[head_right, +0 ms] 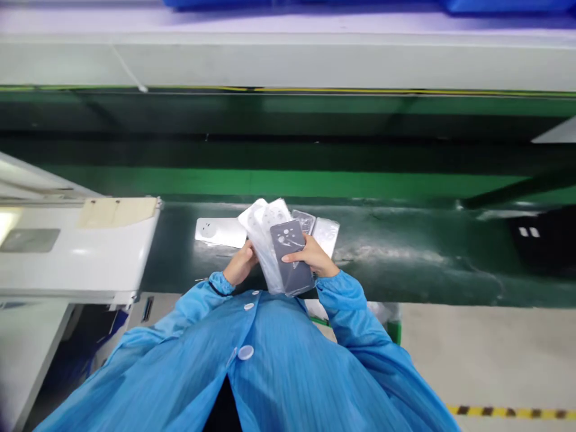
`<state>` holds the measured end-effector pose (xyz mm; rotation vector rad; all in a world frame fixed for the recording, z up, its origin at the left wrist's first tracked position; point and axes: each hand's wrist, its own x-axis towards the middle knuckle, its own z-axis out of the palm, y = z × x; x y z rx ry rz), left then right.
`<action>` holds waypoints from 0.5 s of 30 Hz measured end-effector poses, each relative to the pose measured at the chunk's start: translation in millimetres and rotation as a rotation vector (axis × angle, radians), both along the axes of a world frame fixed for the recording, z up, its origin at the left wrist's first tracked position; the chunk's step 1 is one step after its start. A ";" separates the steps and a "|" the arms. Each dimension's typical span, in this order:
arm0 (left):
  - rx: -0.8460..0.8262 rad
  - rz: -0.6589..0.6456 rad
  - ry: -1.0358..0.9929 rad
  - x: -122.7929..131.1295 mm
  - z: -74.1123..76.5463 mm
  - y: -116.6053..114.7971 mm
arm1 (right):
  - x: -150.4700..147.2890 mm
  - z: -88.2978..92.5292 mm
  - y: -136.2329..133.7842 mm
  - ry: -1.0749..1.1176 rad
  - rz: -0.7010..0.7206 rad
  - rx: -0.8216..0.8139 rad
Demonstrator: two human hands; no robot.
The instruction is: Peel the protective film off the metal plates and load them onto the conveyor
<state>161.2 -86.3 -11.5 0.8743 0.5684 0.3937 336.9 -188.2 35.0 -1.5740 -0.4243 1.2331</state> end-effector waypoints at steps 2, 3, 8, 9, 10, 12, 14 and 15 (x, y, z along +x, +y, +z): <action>0.056 0.114 -0.034 -18.8 15.0 0.9 | -22.2 -5.8 23.4 -0.026 0.086 0.023; 0.081 0.189 -0.023 -26.8 20.6 2.3 | -34.7 -8.6 34.1 -0.049 0.121 0.035; 0.085 0.507 0.087 -66.4 23.1 11.5 | -100.3 -22.1 73.4 -0.360 0.381 0.076; 0.051 0.553 0.102 -75.5 19.1 12.1 | -111.8 -25.2 79.2 -0.443 0.465 0.070; 0.008 0.593 0.107 -85.0 14.0 12.1 | -122.2 -28.6 85.0 -0.507 0.544 0.062; -0.091 0.656 0.088 -105.8 2.1 10.3 | -140.3 -36.4 97.4 -0.568 0.684 0.055; -0.210 0.685 0.086 -128.3 -10.7 7.4 | -156.2 -46.0 111.9 -0.581 0.799 0.050; -0.285 0.681 0.115 -139.7 -16.9 6.0 | -163.9 -51.5 119.6 -0.596 0.861 0.039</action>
